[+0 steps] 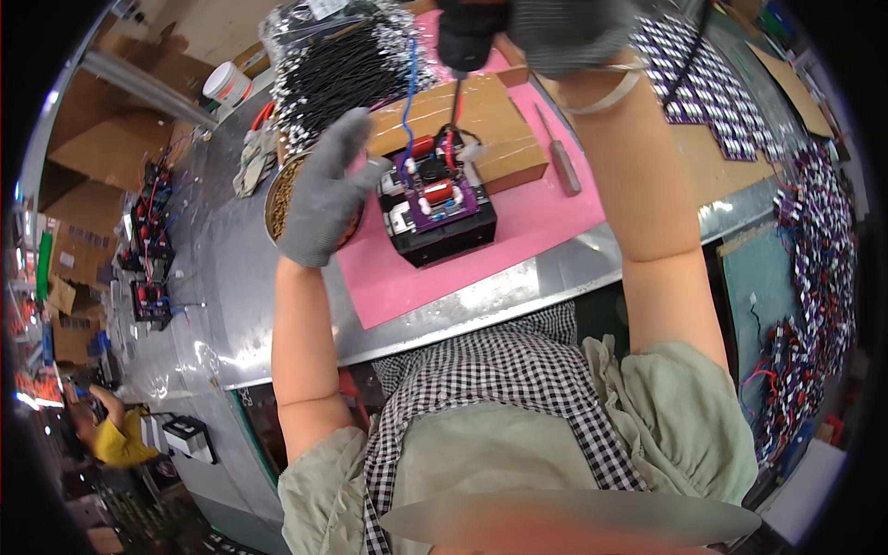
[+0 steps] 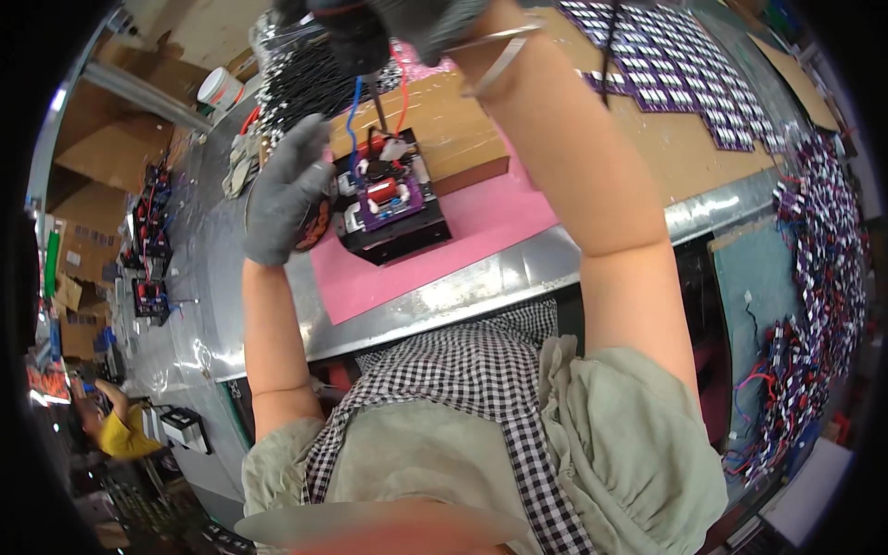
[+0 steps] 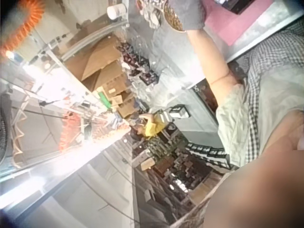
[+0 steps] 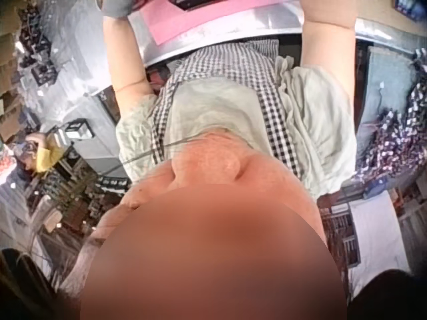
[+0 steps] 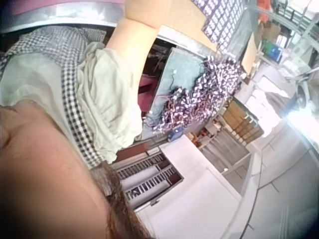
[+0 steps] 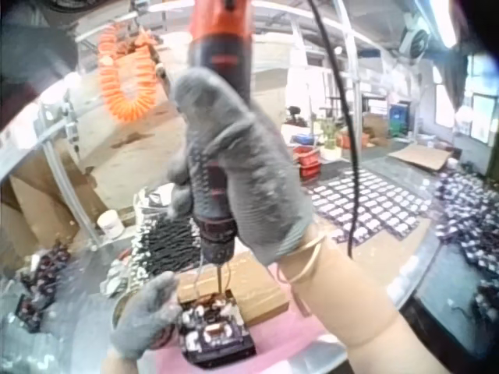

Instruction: Assembling battery modules or electronic components using an electric screwdriver.

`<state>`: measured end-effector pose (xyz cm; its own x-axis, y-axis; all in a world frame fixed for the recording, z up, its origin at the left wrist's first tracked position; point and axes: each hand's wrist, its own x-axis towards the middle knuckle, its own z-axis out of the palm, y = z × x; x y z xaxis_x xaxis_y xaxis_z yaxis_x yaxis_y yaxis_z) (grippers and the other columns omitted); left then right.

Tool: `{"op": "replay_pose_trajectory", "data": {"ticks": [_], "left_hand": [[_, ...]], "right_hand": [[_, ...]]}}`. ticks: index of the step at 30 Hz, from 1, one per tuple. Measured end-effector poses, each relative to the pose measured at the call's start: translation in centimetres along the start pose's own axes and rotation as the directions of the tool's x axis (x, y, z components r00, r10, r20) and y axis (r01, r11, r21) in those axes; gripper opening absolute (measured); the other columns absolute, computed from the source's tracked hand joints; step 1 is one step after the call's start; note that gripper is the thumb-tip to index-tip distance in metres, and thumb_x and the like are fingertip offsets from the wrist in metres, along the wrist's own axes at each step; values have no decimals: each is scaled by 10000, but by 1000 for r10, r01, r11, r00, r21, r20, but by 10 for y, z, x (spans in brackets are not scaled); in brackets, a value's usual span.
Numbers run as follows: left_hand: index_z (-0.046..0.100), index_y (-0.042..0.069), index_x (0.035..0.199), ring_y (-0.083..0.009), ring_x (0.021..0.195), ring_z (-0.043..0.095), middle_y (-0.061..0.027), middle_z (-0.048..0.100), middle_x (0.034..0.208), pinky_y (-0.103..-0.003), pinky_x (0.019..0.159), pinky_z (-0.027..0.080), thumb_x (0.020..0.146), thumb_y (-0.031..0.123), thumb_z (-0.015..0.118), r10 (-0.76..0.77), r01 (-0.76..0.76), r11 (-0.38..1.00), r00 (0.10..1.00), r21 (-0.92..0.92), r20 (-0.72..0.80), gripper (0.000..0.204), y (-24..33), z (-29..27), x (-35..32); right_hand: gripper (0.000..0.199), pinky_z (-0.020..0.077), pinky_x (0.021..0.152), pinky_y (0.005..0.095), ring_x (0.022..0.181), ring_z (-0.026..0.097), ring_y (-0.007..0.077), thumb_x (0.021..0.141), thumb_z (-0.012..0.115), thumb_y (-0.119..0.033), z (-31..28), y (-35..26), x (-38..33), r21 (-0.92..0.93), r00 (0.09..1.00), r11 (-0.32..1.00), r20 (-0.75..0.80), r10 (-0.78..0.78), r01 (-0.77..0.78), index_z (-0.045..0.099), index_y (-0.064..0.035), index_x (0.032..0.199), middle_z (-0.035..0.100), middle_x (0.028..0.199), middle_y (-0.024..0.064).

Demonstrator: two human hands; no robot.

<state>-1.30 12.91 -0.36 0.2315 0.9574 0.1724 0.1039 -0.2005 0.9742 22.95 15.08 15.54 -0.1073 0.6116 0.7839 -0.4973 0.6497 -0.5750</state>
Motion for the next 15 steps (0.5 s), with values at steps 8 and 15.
{"op": "replay_pose_trajectory", "data": {"ticks": [8, 15], "left_hand": [[774, 117, 973, -304, 910, 718, -104, 760, 962, -426, 824, 539, 824, 193, 736, -52, 149, 438, 989, 887, -141, 171, -43, -85, -46], [758, 99, 934, -307, 931, 697, -103, 748, 937, -432, 839, 519, 828, 197, 727, 170, -56, 569, 984, 821, -50, 148, -53, -87, -42]], "right_hand": [[555, 619, 521, 289, 626, 697, 172, 943, 755, -391, 44, 7, -8, 179, 997, 981, 36, 63, -68, 488, -22, 1260, 666, 813, 96], [477, 616, 525, 281, 642, 704, 171, 974, 730, -290, 84, 32, -10, 353, 973, 915, 186, 134, -194, 490, -47, 1307, 666, 825, 84]]}}
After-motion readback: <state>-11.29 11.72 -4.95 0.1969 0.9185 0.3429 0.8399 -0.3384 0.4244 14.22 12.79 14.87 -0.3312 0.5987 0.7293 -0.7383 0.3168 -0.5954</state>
